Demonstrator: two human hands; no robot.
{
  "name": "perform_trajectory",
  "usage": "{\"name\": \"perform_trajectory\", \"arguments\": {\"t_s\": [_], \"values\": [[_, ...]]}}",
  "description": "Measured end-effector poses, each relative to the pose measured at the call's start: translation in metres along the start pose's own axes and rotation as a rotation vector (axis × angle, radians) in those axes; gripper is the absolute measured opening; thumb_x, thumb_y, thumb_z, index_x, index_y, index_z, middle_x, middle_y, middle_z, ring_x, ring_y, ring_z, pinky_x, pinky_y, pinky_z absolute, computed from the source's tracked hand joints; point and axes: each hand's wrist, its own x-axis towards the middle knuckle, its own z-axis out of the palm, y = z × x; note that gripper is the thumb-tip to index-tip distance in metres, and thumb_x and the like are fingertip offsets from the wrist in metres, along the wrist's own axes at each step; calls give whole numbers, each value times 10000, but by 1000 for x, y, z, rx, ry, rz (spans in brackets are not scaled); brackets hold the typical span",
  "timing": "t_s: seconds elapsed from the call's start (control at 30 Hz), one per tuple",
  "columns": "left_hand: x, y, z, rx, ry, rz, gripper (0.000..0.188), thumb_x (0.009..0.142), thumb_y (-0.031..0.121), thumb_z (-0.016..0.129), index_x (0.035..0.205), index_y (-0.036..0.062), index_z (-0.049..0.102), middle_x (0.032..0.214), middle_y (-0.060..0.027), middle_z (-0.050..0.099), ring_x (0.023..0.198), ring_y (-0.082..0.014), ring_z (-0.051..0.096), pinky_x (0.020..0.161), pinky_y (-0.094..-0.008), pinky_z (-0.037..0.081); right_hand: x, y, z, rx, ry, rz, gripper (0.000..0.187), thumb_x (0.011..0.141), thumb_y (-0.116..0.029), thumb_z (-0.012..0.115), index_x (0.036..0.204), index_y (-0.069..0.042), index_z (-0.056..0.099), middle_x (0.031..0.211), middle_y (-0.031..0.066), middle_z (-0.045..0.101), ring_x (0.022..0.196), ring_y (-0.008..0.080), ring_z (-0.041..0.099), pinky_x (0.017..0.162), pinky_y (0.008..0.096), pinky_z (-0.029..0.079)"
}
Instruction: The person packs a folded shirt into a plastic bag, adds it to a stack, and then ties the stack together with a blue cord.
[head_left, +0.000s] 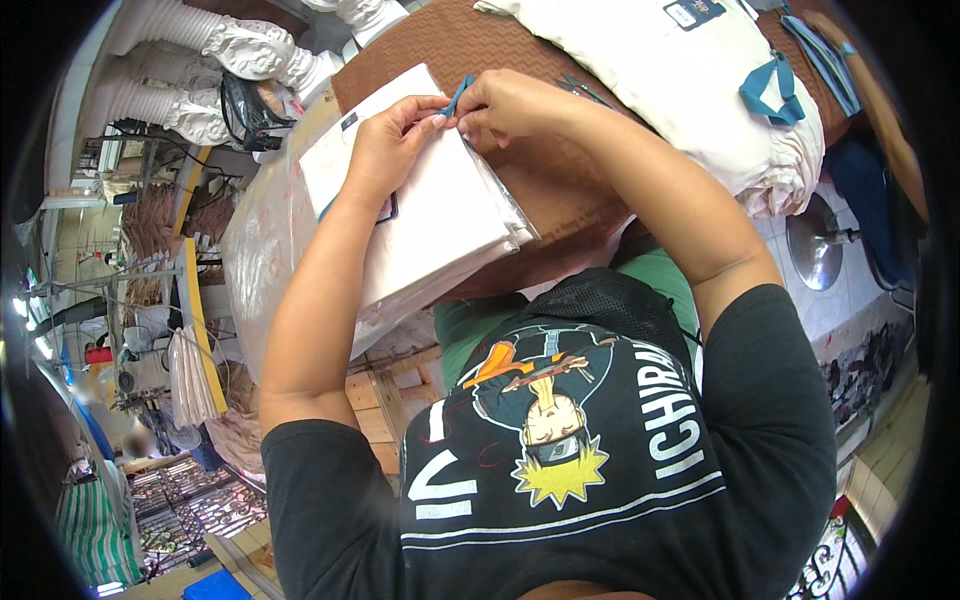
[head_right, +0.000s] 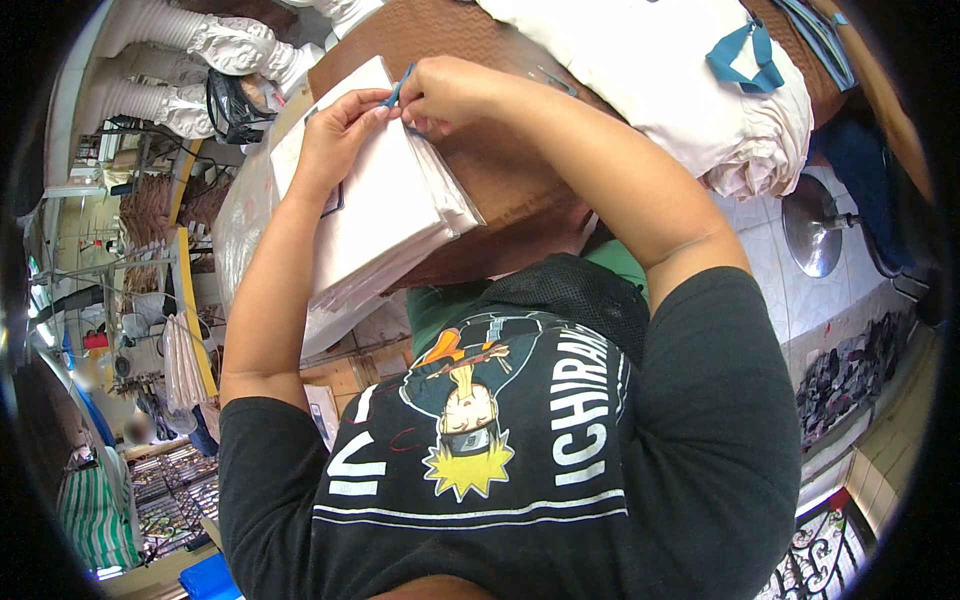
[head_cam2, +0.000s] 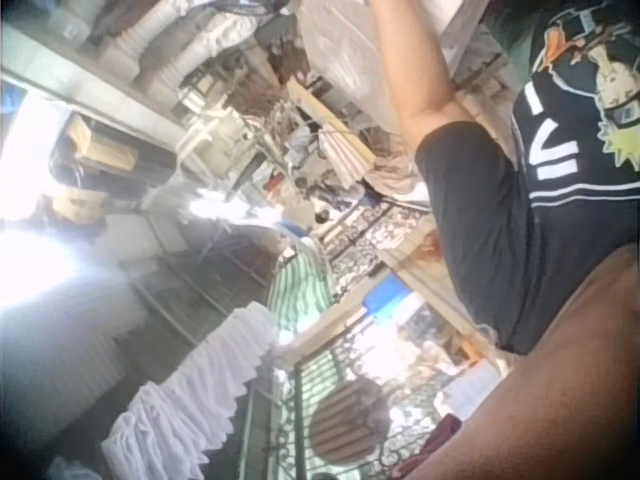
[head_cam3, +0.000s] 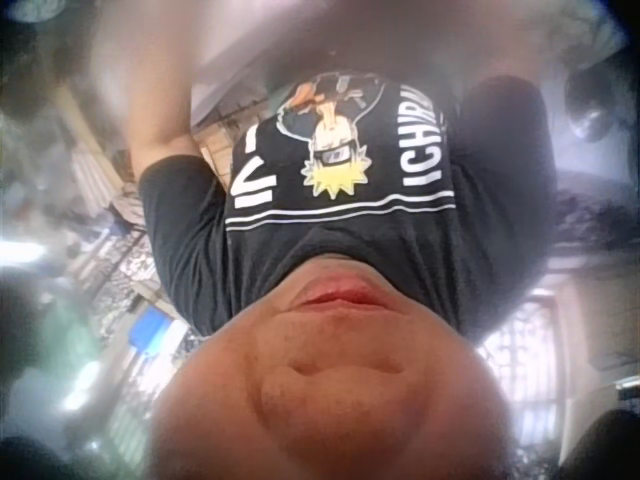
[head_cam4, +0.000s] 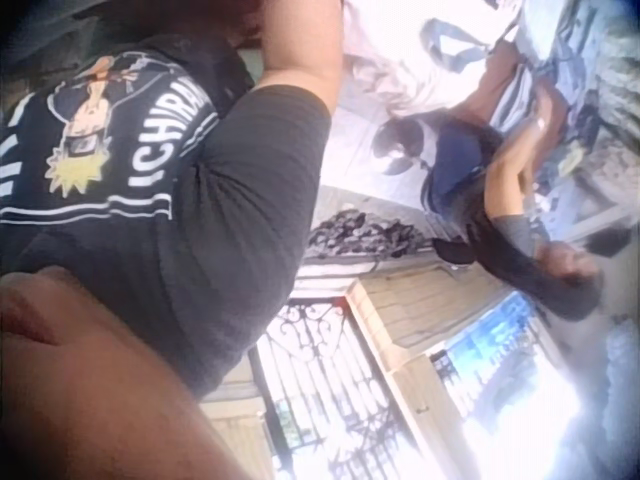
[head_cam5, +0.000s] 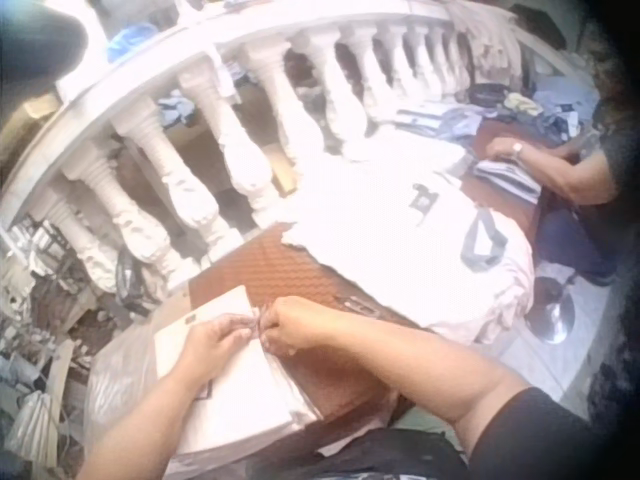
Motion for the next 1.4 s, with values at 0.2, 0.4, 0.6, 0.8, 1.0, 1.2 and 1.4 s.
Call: {"name": "perform_trajectory", "arguments": {"t_s": [0.2, 0.4, 0.6, 0.8, 1.0, 1.2, 1.4], "values": [[1, 8, 0, 165, -134, -121, 183, 875, 99, 563, 1016, 2, 626, 899, -39, 668, 846, -68, 597, 767, -195, 458, 0, 4, -33, -157, 196, 35, 173, 832, -188, 602, 858, -25, 653, 654, 35, 616, 488, 106, 544, 473, 255, 460], [1, 7, -1, 197, -175, -167, 155, 858, 146, 600, 958, 49, 666, 844, 11, 649, 784, -57, 566, 742, -190, 445, 3, -22, -45, -282, 233, 114, 182, 817, -205, 627, 828, -26, 655, 619, 46, 601, 493, 110, 553, 463, 249, 464], [3, -1, -8, 204, -280, -52, 168, 851, 151, 612, 981, 58, 662, 865, 16, 635, 799, -64, 567, 751, -202, 450, 13, -23, -40, -260, 297, 112, 185, 809, -209, 634, 816, -26, 656, 615, 43, 601, 513, 112, 568, 452, 248, 459], [2, -5, -5, -117, -87, -155, 250, 836, 100, 626, 1078, 41, 610, 890, -31, 644, 847, -94, 597, 776, -223, 467, 12, -59, -18, -389, 166, -63, 188, 801, -213, 637, 824, -27, 657, 677, 81, 638, 553, 161, 598, 537, 298, 480], [3, -16, -8, -57, -66, -185, 157, 818, 113, 651, 960, 47, 663, 835, -21, 658, 797, -84, 602, 740, -221, 477, 9, -32, -5, -200, 338, -190, 255, 723, -266, 705, 833, -39, 670, 733, 117, 652, 687, 189, 629, 626, 315, 481], [3, -11, -7, -4, -62, -126, 189, 799, 178, 685, 933, 45, 679, 834, -21, 671, 728, -58, 585, 681, -197, 465, -5, 15, 10, 80, 167, 60, 228, 780, -249, 676, 861, -37, 650, 732, 56, 638, 654, 123, 586, 603, 262, 454], [-2, 1, -3, 124, 21, -189, 195, 774, 150, 700, 959, 91, 690, 849, -15, 677, 692, -64, 585, 666, -209, 468, 9, 26, 21, 688, 172, 73, 186, 921, -228, 501, 919, -48, 551, 731, 8, 612, 505, 41, 530, 414, 164, 353]]}}
